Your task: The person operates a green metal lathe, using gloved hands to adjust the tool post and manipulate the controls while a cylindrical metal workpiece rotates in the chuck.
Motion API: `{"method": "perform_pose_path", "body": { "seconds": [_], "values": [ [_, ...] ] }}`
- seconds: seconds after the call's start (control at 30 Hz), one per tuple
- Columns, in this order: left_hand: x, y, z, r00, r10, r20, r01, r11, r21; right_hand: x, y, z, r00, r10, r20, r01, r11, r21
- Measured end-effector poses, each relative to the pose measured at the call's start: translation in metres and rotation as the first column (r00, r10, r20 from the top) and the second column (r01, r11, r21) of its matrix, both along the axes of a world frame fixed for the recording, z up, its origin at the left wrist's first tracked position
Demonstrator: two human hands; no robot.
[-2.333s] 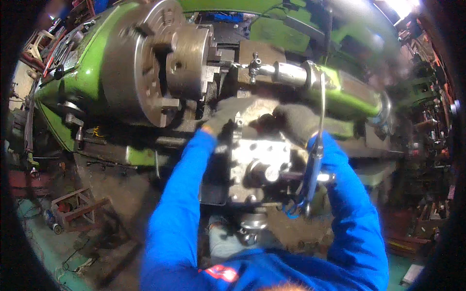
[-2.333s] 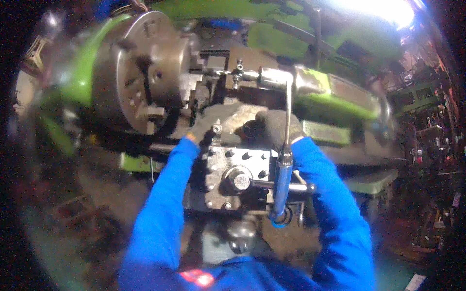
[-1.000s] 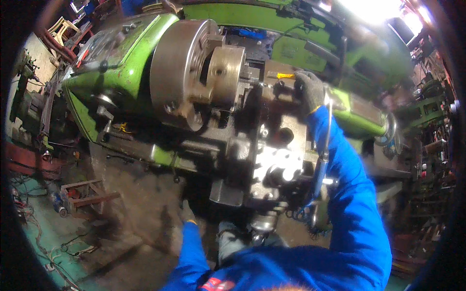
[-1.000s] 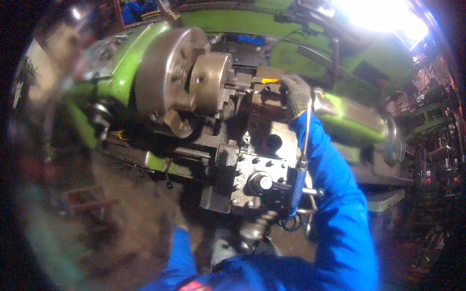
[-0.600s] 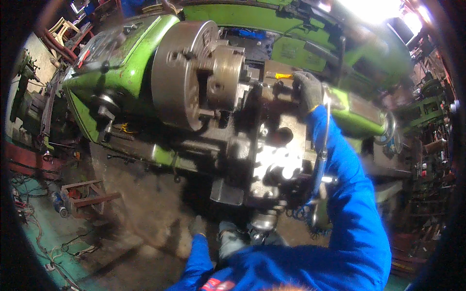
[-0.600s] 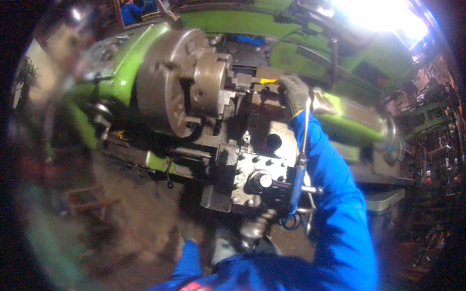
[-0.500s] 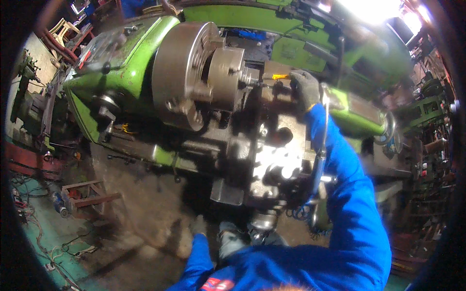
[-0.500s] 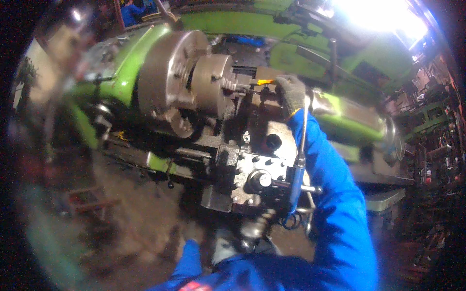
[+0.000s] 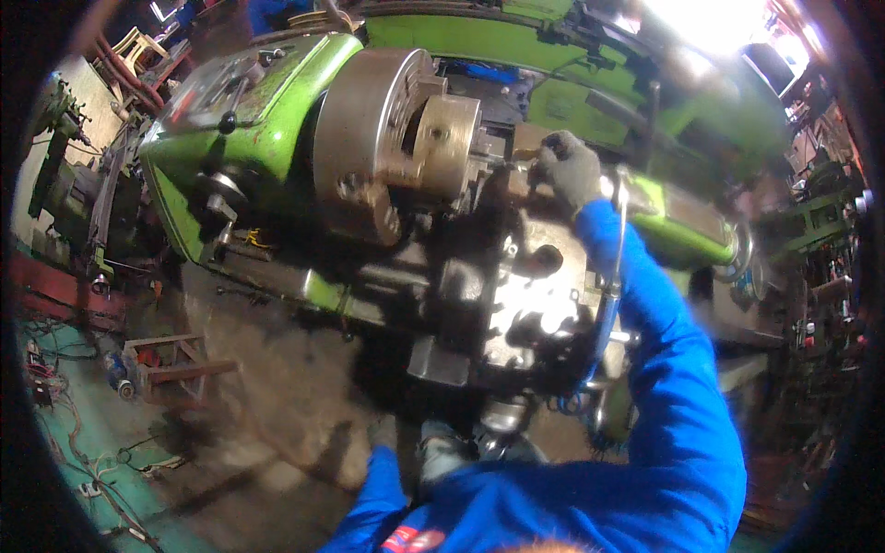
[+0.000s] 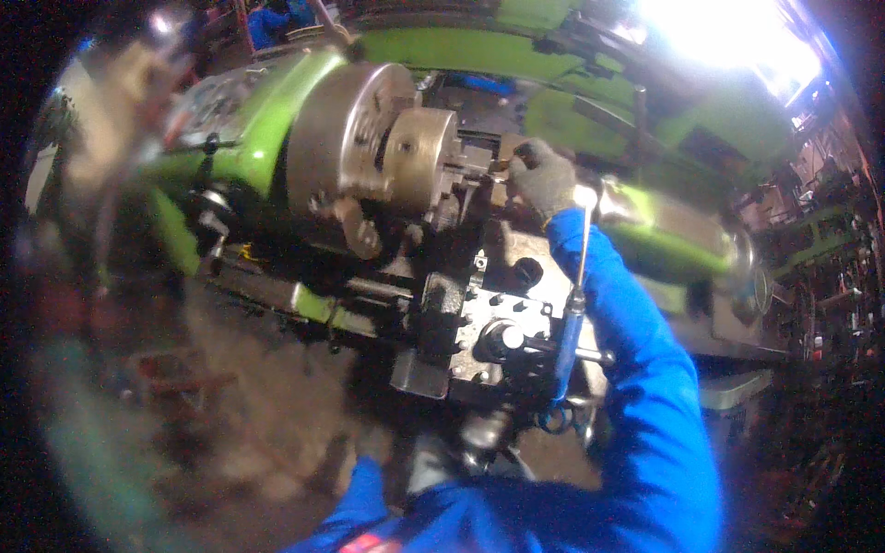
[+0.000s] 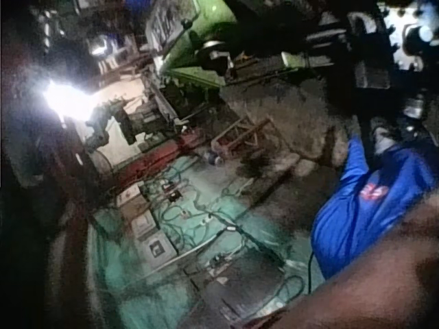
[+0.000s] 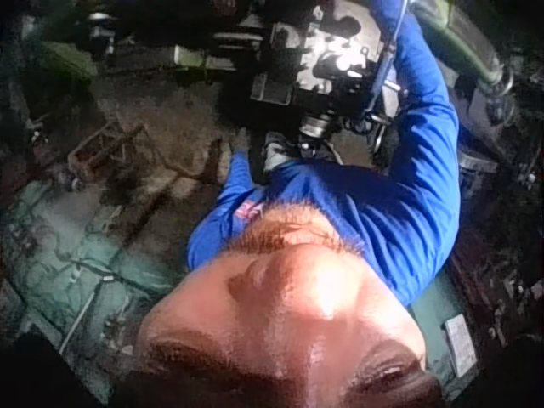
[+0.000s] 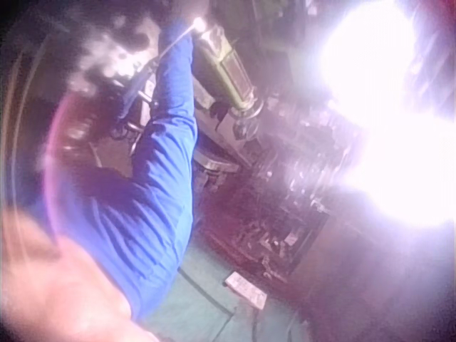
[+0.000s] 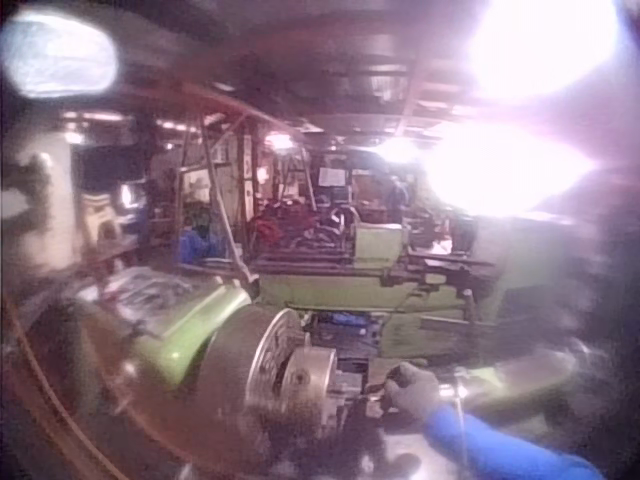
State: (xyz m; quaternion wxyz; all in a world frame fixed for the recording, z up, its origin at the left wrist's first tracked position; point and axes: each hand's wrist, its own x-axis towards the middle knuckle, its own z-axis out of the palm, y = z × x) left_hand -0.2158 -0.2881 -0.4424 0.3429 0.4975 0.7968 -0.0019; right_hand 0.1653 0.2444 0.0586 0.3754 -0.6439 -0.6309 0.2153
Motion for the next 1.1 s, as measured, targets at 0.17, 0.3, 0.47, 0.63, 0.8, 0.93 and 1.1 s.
{"method": "perform_pose_path", "body": {
  "seconds": [0.17, 0.3, 0.47, 0.63, 0.8, 0.93, 1.1],
  "values": [
    [0.0, -0.029, -0.006, 0.98, 0.093, 0.178, -0.132, 0.967, 0.217, -0.003, -0.004, -0.008, 0.979, 0.101, 0.176, -0.113, 0.992, 0.057],
    [0.0, -0.038, -0.008, 0.983, 0.088, 0.16, -0.142, 0.921, 0.363, 0.005, -0.017, -0.017, 0.974, 0.193, 0.116, -0.202, 0.976, 0.075],
    [-0.005, -0.048, -0.006, 0.949, 0.265, 0.171, -0.294, 0.939, 0.176, 0.014, -0.016, -0.028, 0.665, 0.317, 0.676, -0.453, 0.891, 0.028],
    [0.021, -0.011, 0.047, 0.91, 0.378, 0.167, -0.408, 0.888, 0.213, 0.009, -0.023, -0.023, 0.861, 0.299, 0.411, -0.391, 0.907, 0.16],
    [0.053, 0.087, 0.16, 0.914, 0.33, 0.236, -0.403, 0.801, 0.442, 0.009, 0.004, -0.034, 0.959, 0.148, 0.243, -0.206, 0.951, 0.231],
    [0.078, 0.198, 0.255, 0.927, 0.15, 0.344, -0.342, 0.712, 0.613, 0.018, -0.006, -0.013, 0.97, 0.119, 0.211, -0.153, 0.977, 0.15],
    [0.116, 0.327, 0.32, 0.906, -0.267, 0.329, -0.048, 0.708, 0.705, 0.052, -0.046, -0.012, 0.972, 0.21, 0.107, -0.224, 0.964, 0.142]
  ]
}}
